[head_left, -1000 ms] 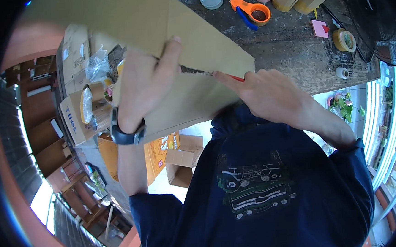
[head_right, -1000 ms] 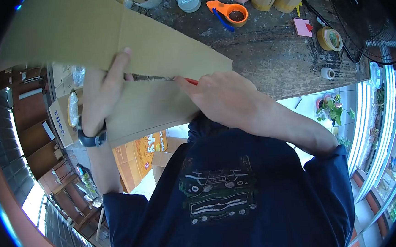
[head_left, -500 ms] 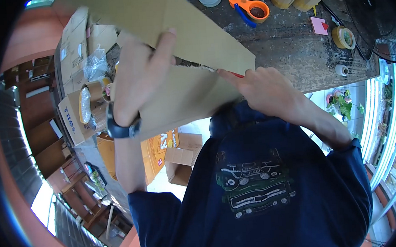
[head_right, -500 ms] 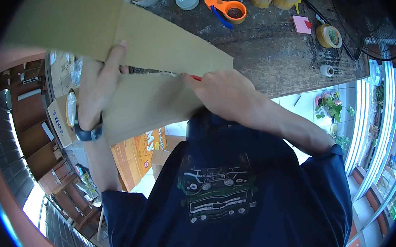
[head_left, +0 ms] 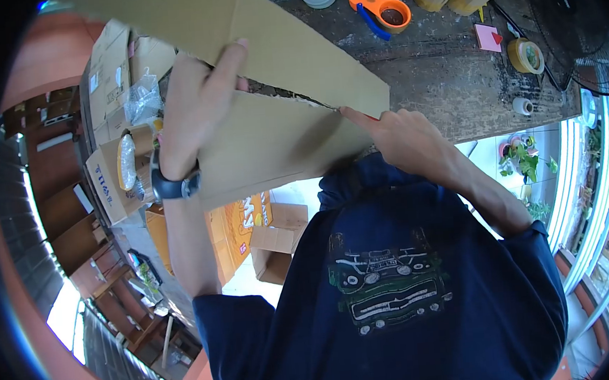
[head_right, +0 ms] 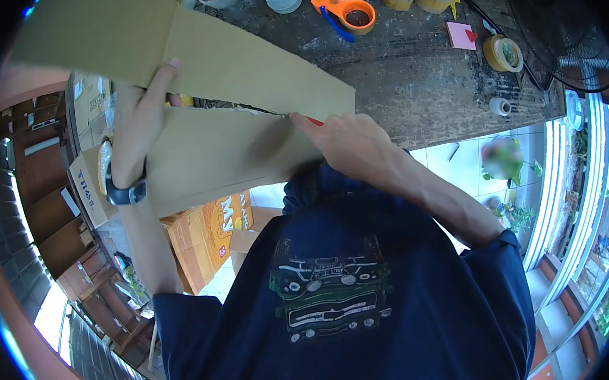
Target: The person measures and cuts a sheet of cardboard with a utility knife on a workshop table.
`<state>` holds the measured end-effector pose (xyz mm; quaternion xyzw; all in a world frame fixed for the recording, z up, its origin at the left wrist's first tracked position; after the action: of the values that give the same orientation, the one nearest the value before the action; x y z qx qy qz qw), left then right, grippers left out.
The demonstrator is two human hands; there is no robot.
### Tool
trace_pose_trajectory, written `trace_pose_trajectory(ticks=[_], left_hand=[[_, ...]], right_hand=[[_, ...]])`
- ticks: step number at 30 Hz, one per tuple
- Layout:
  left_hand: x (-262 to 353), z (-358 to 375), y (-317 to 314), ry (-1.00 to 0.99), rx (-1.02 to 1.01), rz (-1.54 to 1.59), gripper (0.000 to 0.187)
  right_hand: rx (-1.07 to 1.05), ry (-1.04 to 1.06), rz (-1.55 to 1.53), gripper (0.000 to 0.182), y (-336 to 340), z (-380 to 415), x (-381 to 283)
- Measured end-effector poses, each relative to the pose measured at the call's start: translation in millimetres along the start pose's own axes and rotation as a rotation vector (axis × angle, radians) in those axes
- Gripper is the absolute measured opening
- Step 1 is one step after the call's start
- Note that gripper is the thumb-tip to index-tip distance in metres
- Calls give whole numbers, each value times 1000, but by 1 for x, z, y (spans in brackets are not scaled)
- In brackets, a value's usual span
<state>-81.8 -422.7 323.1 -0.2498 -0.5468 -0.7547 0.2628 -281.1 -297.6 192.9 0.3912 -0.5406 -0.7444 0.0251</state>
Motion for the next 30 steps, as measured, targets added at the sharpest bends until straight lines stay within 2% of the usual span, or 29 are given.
trace_pose_trajectory(ticks=[3,6,9,12,15,18,21,24,27,30], left_hand=[[-9,-7,3,7,33,52,37],[-2,-3,-1,-55,34,-34,38],[-16,-17,9,52,6,-31,38],[-1,-1,-3,-53,40,27,39],[-15,-17,6,-13,-13,-10,39],[-12,-10,3,-34,39,-11,39],[-8,-14,2,-48,11,-9,40],[-27,-27,11,34,63,5,42],[-10,-12,0,-79,57,0,41],[-30,-32,15,109,62,-128,42]], right_hand=[[-66,-28,-28,64,-1,7,3],[10,-24,11,64,-15,-4,11],[-90,-56,45,64,-15,12,9],[42,-69,13,65,-26,7,14],[-1,-58,-4,67,-28,14,15],[-79,-121,-5,67,-36,16,21],[5,-111,-45,67,-40,13,24],[-10,-121,-54,68,-32,30,20],[26,-143,-51,68,-44,21,28],[-5,-170,-91,66,-35,30,21]])
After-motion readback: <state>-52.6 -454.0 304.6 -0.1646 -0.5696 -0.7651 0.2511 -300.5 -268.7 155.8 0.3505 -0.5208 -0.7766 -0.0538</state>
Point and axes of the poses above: each hand's wrist, its own z-axis away from the middle knuckle, its own y-axis out of the back of the hand, x = y × z, the point moved 4 cm from there along -z, towards the middle knuckle, and after that the axes turned 13 degrees about y, right-handed, at the moved point
